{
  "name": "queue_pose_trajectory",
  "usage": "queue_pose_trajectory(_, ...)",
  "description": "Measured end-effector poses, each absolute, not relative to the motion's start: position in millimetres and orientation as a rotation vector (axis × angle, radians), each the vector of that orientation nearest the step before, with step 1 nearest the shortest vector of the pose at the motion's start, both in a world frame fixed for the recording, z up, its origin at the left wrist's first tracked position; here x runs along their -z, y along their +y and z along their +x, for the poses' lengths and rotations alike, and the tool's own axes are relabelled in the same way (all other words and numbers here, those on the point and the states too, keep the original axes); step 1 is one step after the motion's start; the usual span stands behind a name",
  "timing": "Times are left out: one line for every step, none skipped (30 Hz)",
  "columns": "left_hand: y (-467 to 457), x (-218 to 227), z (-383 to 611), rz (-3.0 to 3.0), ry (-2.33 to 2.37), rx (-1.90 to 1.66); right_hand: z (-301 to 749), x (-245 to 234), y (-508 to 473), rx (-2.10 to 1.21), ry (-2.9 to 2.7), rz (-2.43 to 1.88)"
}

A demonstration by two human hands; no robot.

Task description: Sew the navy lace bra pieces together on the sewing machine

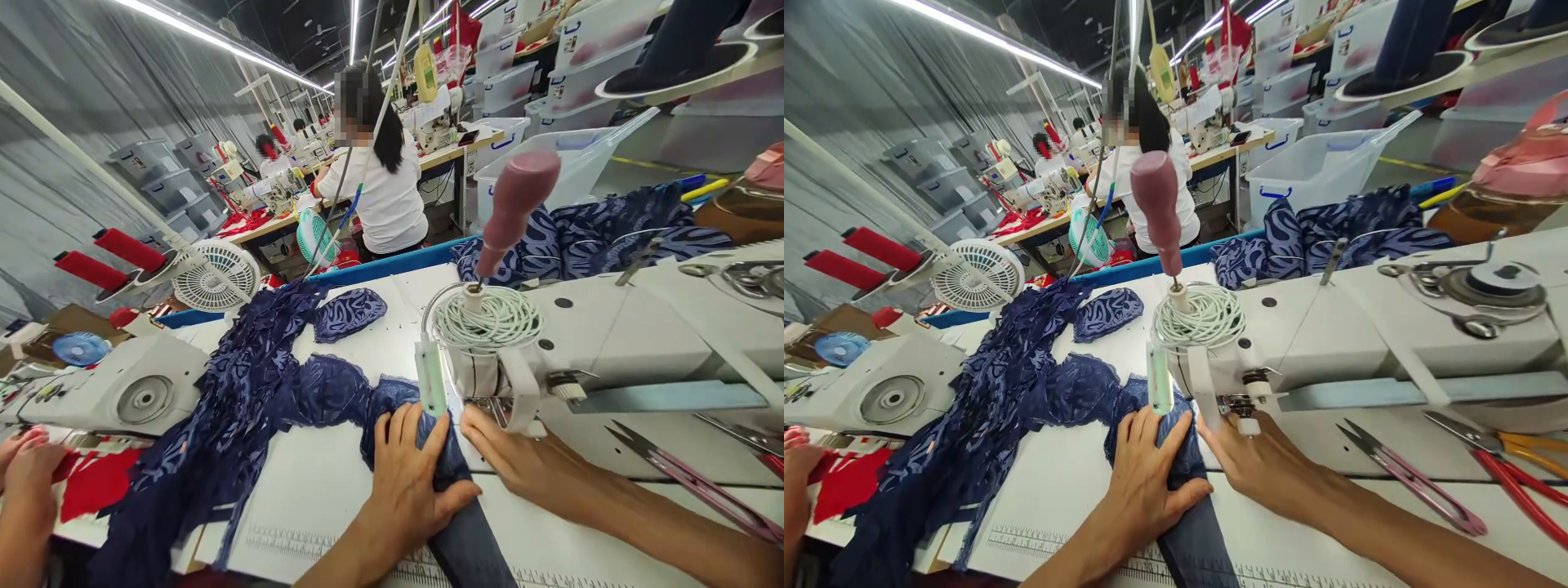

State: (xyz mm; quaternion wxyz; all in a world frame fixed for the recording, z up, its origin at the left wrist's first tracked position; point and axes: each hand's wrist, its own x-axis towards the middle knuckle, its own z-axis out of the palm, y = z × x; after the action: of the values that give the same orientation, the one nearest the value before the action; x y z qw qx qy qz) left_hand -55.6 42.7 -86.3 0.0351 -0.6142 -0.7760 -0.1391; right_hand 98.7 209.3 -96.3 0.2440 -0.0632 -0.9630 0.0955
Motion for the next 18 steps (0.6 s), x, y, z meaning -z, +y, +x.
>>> queue_pose_trajectory(46, 86, -57, -1.890, -2.402, 0.428, 106, 90, 208, -0.306, -2.667, -0.142)
queue_pose_trajectory(51, 86, -58, -1.892, -2.414, 0.429, 113, 85, 207, -0.371, -2.702, -0.107)
queue_pose_trajectory(57, 85, -60, -1.904, -2.419, 0.426, 118, 80, 205, -0.444, -2.726, -0.064)
queue_pose_trajectory(64, 85, -62, -1.926, -2.419, 0.422, 122, 78, 203, -0.511, -2.738, -0.008)
queue_pose_trajectory(71, 83, -64, -1.958, -2.416, 0.418, 125, 77, 201, -0.563, -2.736, 0.061)
queue_pose_trajectory(79, 82, -67, -1.999, -2.410, 0.413, 126, 78, 198, -0.592, -2.721, 0.128)
queue_pose_trajectory(87, 81, -71, -2.041, -2.400, 0.415, 126, 80, 196, -0.589, -2.692, 0.176)
queue_pose_trajectory(94, 79, -76, -2.082, -2.383, 0.419, 126, 82, 194, -0.574, -2.658, 0.194)
queue_pose_trajectory(99, 78, -80, -2.112, -2.359, 0.429, 126, 85, 193, -0.555, -2.620, 0.194)
queue_pose_trajectory(103, 76, -84, -2.132, -2.330, 0.443, 125, 86, 192, -0.534, -2.588, 0.195)
queue_pose_trajectory(106, 75, -87, -2.152, -2.295, 0.453, 124, 86, 191, -0.511, -2.563, 0.200)
queue_pose_trajectory(106, 72, -89, -2.171, -2.265, 0.456, 124, 85, 190, -0.493, -2.550, 0.215)
queue_pose_trajectory(105, 70, -89, -2.180, -2.247, 0.454, 124, 84, 189, -0.484, -2.551, 0.230)
queue_pose_trajectory(102, 68, -87, -2.169, -2.243, 0.453, 125, 83, 188, -0.486, -2.566, 0.244)
queue_pose_trajectory(98, 65, -83, -2.141, -2.251, 0.447, 126, 82, 187, -0.495, -2.569, 0.240)
queue_pose_trajectory(93, 64, -77, -2.111, -2.250, 0.436, 126, 81, 185, -0.513, -2.560, 0.220)
queue_pose_trajectory(87, 63, -70, -2.091, -2.221, 0.426, 127, 82, 183, -0.536, -2.546, 0.191)
queue_pose_trajectory(82, 64, -62, -2.086, -2.160, 0.421, 127, 83, 182, -0.555, -2.526, 0.169)
